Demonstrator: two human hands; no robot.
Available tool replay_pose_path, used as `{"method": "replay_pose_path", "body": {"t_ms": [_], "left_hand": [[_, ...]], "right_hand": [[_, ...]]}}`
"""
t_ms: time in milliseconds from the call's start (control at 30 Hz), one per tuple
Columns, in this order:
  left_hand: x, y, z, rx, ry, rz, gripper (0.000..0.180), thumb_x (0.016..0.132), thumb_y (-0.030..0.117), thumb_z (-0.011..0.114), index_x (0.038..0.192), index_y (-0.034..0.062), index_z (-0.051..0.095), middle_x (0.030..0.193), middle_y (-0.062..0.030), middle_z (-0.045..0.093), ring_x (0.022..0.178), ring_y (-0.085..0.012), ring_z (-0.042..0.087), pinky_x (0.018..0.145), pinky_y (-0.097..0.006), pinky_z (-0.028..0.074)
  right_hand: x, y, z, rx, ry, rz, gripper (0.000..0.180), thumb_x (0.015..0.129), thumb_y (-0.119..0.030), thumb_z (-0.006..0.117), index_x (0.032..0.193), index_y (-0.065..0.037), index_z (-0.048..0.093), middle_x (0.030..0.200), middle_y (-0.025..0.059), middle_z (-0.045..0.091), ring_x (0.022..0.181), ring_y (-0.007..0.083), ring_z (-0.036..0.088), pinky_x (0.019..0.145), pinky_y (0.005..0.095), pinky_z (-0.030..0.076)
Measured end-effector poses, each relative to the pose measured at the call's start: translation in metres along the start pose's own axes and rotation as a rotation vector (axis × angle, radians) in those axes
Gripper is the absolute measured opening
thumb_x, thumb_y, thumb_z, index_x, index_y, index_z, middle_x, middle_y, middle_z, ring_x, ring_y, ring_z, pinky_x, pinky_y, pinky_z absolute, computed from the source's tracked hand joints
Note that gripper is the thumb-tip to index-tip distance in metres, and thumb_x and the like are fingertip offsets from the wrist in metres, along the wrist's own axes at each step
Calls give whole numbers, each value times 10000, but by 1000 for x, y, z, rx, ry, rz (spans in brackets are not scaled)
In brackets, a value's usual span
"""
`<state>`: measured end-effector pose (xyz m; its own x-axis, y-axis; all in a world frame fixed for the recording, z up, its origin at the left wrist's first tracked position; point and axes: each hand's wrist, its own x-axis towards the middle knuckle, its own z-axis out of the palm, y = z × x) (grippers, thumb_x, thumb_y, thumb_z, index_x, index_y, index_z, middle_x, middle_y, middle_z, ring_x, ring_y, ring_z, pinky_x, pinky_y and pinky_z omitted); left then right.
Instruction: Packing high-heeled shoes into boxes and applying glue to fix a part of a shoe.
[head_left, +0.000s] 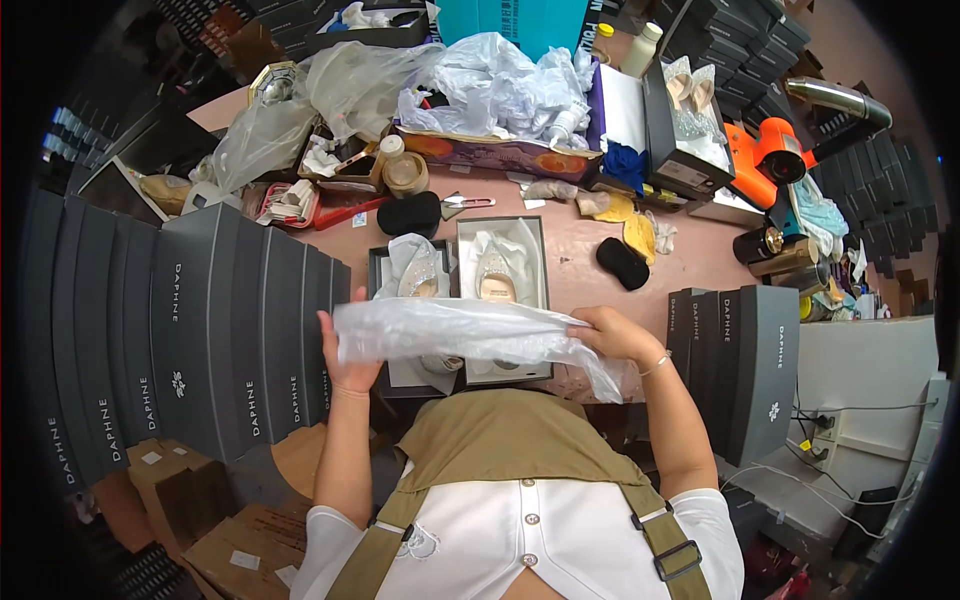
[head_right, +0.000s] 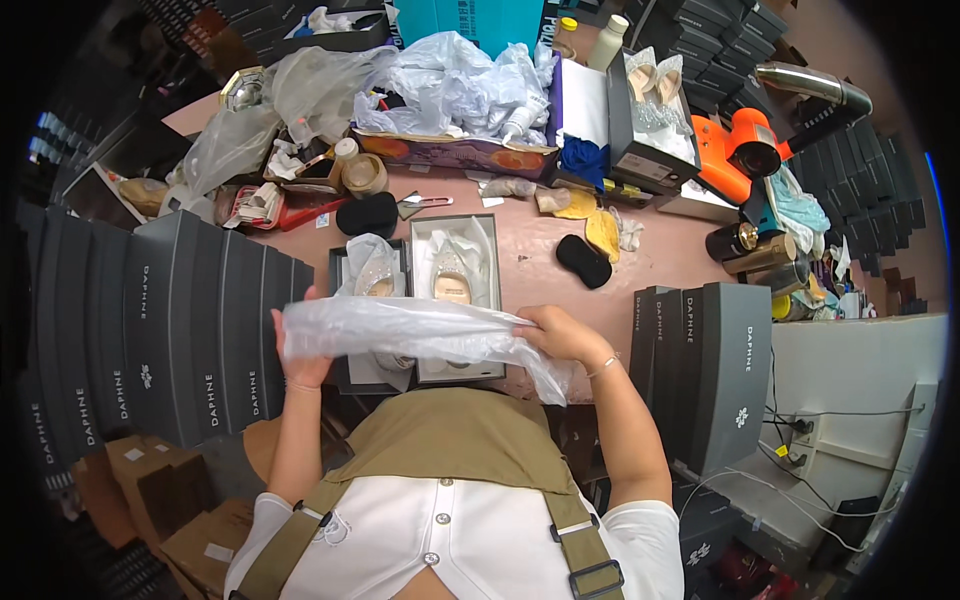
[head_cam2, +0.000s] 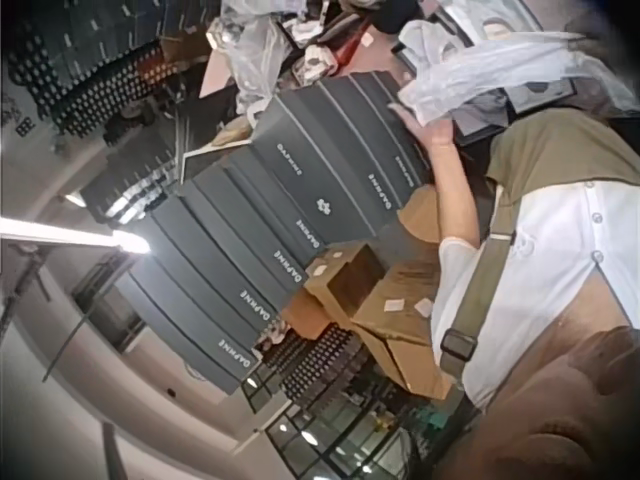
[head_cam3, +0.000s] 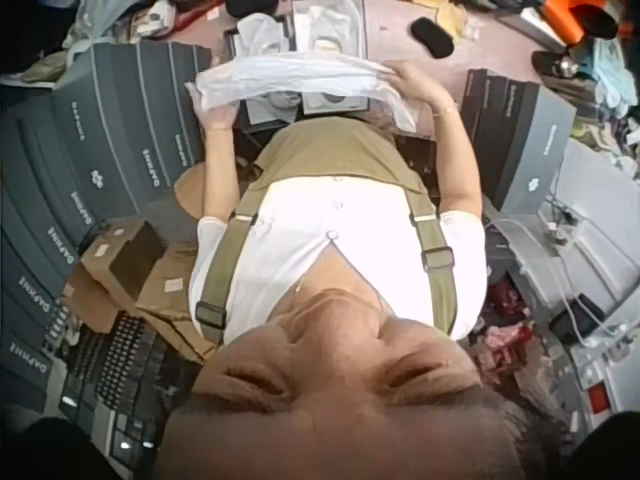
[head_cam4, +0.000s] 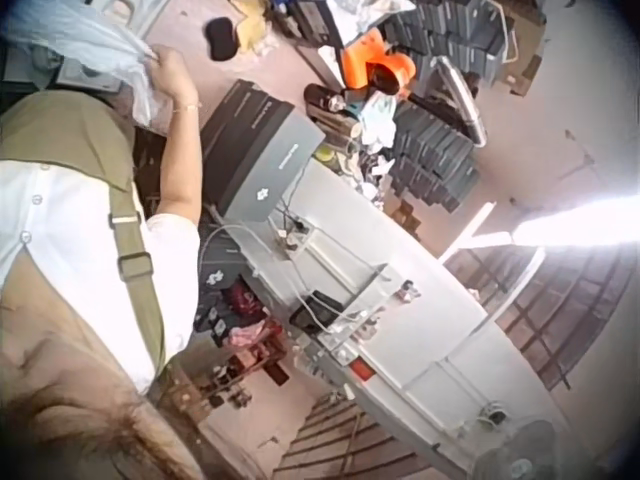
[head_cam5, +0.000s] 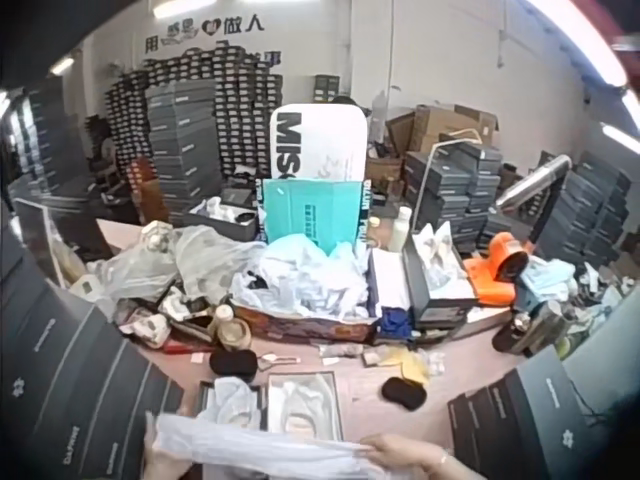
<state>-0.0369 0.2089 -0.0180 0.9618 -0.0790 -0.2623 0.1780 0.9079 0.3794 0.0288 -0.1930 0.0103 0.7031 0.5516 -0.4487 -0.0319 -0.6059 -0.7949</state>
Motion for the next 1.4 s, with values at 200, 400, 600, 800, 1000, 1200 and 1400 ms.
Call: {"method": "replay_pose_path", "body": {"t_ms": [200,400,600,800,1000,1200,1400], "left_hand": [[11,-24,-15,636,154,-7,616,866,206,646,1377,116,316,1329,-62,443,1219,-210,439,980,-426,407],[51,-80,15,161,-31,-259,380,912,258,600,1233,102,468,1167,-43,555,1089,-171,519,895,-384,446],[84,-91,55,423,4,-7,246,946,242,541,1129,79,552,1017,-20,612,936,-154,581,832,-338,473],[102,-97,102,888,-197,-17,635,887,468,581,1321,24,447,1098,-77,603,1014,-179,589,880,-286,449],[77,-121,84,577,-79,-292,347,950,263,543,1168,-6,548,1015,-51,624,908,-94,586,798,-243,480],[102,-56,108,1224,-317,182,191,899,139,589,1041,17,626,909,-71,643,796,-170,612,718,-292,489],[61,-32,171,1749,-1092,228,146,821,109,621,958,59,628,878,-111,610,806,-302,606,715,-363,487]], "right_hand": [[16,31,37,164,-224,30,329,954,-264,504,1144,-13,600,913,97,667,797,159,570,761,313,469],[13,10,45,641,-437,216,282,934,-190,516,1124,-1,605,869,53,641,721,106,564,656,255,489],[20,16,53,288,-62,-140,297,915,-195,533,1147,-19,591,976,54,641,857,100,579,760,246,481],[30,-62,14,762,-8,-137,412,886,-172,587,1250,1,499,1091,62,599,989,124,556,857,292,468],[57,-34,92,652,195,-305,466,839,-141,655,1245,5,480,1065,75,602,961,147,577,832,306,481],[2,-46,19,226,483,-125,172,862,-92,603,994,15,631,868,121,660,783,174,624,689,298,499],[-20,-135,-34,-637,486,-701,330,773,-202,695,1029,-22,590,1032,125,603,973,301,579,820,401,462]]}}
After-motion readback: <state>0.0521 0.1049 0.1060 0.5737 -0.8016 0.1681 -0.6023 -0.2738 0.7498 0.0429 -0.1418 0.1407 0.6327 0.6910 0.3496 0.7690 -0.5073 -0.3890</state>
